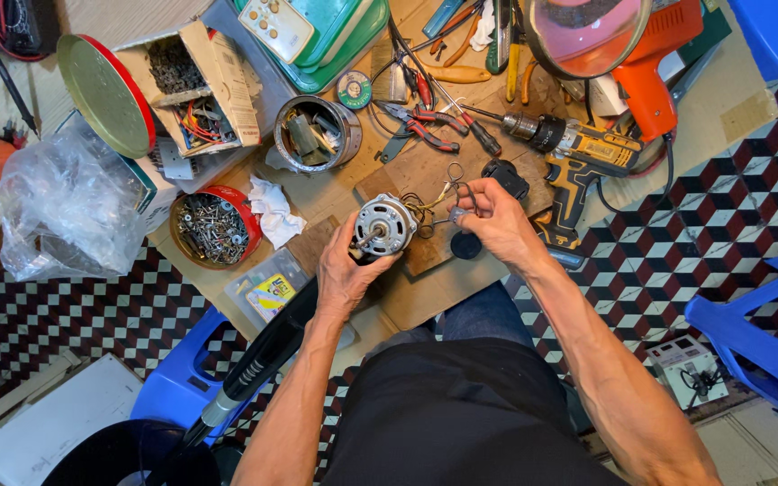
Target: The person disassembles an electric motor, removes screws, and inspects the internal components. They then reassemble the motor, attach it to a fan stand, and test the assembly by plugging it in.
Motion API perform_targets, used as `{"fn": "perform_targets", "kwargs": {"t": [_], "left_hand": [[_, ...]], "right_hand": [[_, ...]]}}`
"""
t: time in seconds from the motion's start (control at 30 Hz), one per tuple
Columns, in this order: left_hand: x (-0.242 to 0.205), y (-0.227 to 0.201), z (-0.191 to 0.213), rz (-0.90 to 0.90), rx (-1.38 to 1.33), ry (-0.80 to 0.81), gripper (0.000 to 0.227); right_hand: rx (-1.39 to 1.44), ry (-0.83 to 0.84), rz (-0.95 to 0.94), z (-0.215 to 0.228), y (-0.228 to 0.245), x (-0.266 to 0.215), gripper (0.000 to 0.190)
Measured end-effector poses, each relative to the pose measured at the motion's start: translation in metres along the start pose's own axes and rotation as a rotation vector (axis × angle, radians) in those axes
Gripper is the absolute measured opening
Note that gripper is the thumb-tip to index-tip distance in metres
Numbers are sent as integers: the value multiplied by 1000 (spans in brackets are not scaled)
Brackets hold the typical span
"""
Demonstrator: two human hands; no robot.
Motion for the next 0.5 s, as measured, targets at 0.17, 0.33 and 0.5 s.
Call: {"fn": "perform_targets", "kwargs": {"t": [0.17,0.33,0.5], "left_hand": [[1,-5,2,15,1,2,87],[0,-6,2,5,-18,-1,87],[0,-7,1,9,-16,-8,87]], "right_hand": [[92,23,7,3,1,1,51],[260,115,-62,12,-1,-5,57],[362,144,-87,14,-1,-7,62]]}}
Point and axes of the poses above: each hand's wrist, its own x-axis towards the middle knuckle, its own z-axis out of the back of the hand, y = z × x, the point moved 1 cm from there along x, towards the middle knuckle, and after that the axes turned 3 degrees about -z, right-handed, at the moved point
